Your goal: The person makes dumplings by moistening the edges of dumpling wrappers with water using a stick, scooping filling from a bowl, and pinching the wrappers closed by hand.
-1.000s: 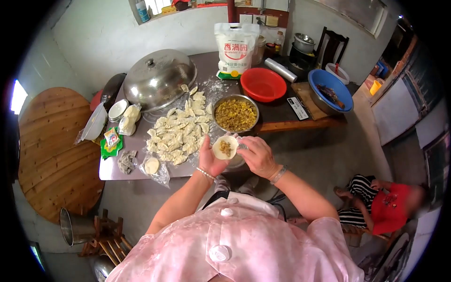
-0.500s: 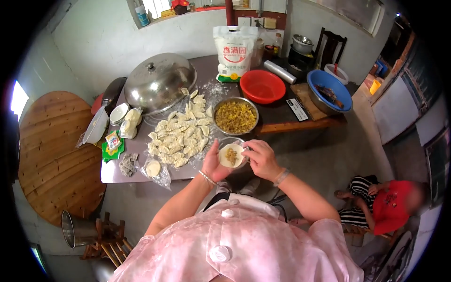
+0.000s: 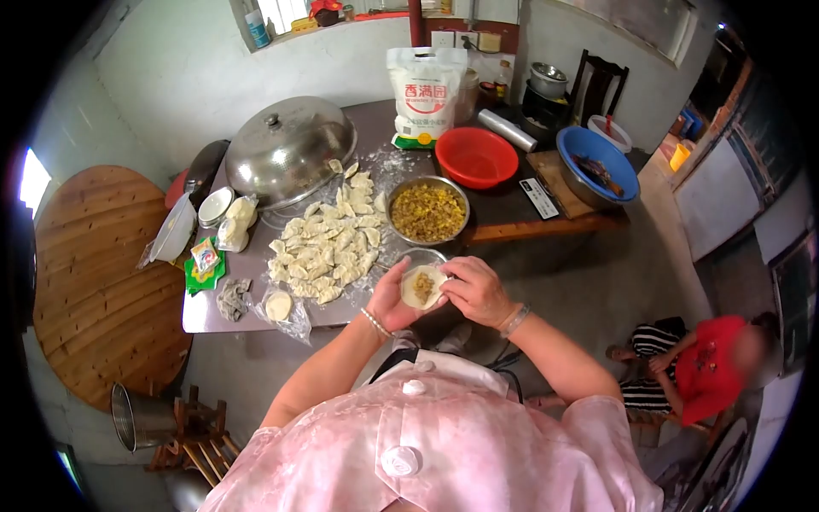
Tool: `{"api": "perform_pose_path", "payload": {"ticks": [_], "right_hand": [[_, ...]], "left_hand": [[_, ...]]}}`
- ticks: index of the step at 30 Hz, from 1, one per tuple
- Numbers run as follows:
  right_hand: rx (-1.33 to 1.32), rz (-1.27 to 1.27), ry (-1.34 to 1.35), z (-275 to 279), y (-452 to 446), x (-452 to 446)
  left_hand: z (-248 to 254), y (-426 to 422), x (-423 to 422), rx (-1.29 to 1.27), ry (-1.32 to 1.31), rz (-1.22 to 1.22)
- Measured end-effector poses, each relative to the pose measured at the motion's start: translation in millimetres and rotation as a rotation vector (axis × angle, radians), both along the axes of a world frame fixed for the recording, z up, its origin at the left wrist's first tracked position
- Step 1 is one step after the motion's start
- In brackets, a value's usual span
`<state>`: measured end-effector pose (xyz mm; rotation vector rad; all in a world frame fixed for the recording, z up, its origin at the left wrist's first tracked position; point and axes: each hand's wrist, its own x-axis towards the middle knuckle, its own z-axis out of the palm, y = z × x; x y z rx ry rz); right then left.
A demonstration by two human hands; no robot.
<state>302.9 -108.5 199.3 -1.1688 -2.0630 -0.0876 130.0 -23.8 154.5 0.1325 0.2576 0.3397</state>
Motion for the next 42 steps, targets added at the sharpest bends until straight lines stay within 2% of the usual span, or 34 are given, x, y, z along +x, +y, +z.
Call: {"api": "perform_pose_path", "payload": {"ticks": [12, 18, 21, 25, 26, 32, 40, 42], "right_hand": [[-0.044, 0.015, 0.06, 4, -3, -8], [-0.049, -0.024, 0.107, 3, -3, -15], [-0.075, -0.08, 0.164, -2, -2, -15], [-0.139, -0.156, 0.246, -10, -2, -15], [-0.141, -0.171, 0.263, -11, -1, -15], [-0.144, -0.236, 0.299, -13, 1, -17], [-0.255, -0.278, 0.263, 0, -5, -18], [-0.192, -0.25, 0.262, -3, -5, -18]], "left_hand": [[-8, -2, 3, 0.05, 0.094, -0.084], [-21, -2, 6, 0.178, -0.032, -0.156], [-11, -5, 5, 0.193, -0.071, -0.182], [-12, -7, 1, 0.471, 0.042, -0.191], [-12, -6, 1, 0.391, 0.009, -0.209], [-10, -5, 4, 0.516, 0.025, -0.224], [-2, -8, 5, 0.472, 0.073, -0.227], [0, -8, 4, 0.475, 0.08, -0.223]]}}
